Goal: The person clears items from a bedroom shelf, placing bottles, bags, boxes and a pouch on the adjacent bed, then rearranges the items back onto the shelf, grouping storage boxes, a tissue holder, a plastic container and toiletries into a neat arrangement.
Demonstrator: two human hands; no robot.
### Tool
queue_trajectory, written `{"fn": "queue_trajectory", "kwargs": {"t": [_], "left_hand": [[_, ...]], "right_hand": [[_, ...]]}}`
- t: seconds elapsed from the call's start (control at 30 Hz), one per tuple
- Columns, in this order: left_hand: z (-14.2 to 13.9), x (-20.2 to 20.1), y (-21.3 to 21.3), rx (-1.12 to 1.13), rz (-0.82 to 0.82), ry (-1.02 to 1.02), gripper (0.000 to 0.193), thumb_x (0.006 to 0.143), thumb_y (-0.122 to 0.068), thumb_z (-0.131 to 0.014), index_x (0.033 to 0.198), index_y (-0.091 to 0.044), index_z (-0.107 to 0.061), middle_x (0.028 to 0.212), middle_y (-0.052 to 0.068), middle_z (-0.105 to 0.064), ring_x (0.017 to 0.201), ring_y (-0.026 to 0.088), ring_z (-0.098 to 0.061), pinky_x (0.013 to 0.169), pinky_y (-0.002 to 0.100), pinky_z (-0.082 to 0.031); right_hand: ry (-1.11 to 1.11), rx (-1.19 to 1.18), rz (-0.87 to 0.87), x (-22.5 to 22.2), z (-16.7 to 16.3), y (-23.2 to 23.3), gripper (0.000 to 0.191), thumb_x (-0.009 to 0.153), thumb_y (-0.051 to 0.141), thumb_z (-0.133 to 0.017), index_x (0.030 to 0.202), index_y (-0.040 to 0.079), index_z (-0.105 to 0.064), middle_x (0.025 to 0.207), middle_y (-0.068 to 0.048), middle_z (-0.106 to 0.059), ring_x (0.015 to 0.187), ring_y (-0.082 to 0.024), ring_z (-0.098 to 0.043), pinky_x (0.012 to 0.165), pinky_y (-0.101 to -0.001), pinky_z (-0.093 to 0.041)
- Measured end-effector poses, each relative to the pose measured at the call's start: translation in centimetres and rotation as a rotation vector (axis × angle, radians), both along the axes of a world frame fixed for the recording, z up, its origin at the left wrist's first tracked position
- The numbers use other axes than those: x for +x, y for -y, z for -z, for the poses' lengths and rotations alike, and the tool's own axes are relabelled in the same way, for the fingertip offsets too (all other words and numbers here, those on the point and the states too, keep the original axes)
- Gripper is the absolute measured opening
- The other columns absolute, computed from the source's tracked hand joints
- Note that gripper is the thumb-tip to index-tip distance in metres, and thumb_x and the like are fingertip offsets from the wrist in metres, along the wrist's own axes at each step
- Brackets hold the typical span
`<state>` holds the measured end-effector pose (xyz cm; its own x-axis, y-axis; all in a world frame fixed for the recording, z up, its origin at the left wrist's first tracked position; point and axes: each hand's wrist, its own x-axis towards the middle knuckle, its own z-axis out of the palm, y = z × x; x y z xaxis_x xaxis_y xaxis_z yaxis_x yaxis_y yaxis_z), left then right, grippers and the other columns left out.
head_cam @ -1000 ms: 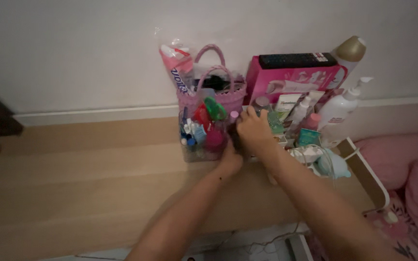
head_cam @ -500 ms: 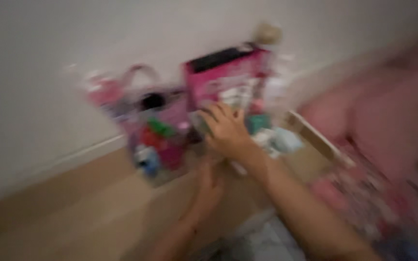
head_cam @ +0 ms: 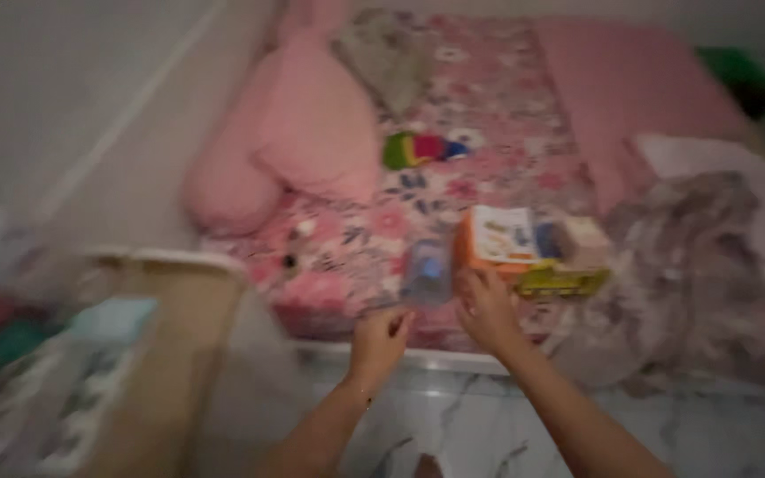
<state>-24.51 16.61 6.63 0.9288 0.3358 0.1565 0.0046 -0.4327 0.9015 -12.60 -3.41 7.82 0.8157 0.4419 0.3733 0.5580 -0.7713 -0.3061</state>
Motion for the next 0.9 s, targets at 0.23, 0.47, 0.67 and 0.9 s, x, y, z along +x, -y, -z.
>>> {"fn": "queue_trajectory", "kwargs": {"t": [0.23, 0.47, 0.67, 0.9], "left_hand": [[11.8, 12.7, 9.1, -0.076, 0.300, 0.026, 0.032, 0.096, -0.029, -0.065, 0.117, -0.004, -0.068, 0.109, 0.020, -0.074, 0.099, 0.035, -0.072, 0.086, 0.045, -0.057], [13.6, 17.6, 13.3, 0.131, 0.339, -0.170, 0.047, 0.090, -0.025, -0.067, 0.134, -0.009, -0.060, 0.114, 0.020, -0.072, 0.108, 0.036, -0.069, 0.093, 0.046, -0.053], [12.8, 21.5, 14.5, -0.078, 0.450, -0.127, 0.057, 0.090, -0.024, -0.064, 0.140, 0.000, -0.054, 0.121, 0.024, -0.069, 0.110, 0.035, -0.070, 0.094, 0.041, -0.056], [10.1, 27.6, 17.7, -0.067, 0.718, -0.194, 0.112, 0.069, -0.038, -0.092, 0.153, -0.001, -0.027, 0.147, 0.022, -0.046, 0.138, 0.034, -0.047, 0.114, 0.038, -0.039]], "right_hand": [[-0.109, 0.090, 0.201, 5.3, 7.2, 13.6, 0.055, 0.077, 0.013, -0.072, 0.129, 0.003, -0.057, 0.130, -0.024, -0.055, 0.115, -0.045, -0.056, 0.098, -0.0499, -0.049], [0.048, 0.326, 0.466, 7.4, 7.4, 15.0, 0.080, 0.075, 0.028, -0.084, 0.139, -0.003, -0.047, 0.129, -0.031, -0.052, 0.118, -0.049, -0.054, 0.100, -0.0499, -0.046], [-0.027, 0.384, 0.720, 9.3, 8.2, 14.5, 0.116, 0.059, 0.031, -0.096, 0.148, -0.009, -0.034, 0.129, -0.032, -0.054, 0.120, -0.049, -0.052, 0.099, -0.0512, -0.045], [-0.055, 0.399, 0.737, 10.8, 9.5, 14.3, 0.106, 0.056, 0.027, -0.095, 0.141, -0.008, -0.042, 0.119, -0.027, -0.061, 0.114, -0.046, -0.059, 0.094, -0.0505, -0.048]]}}
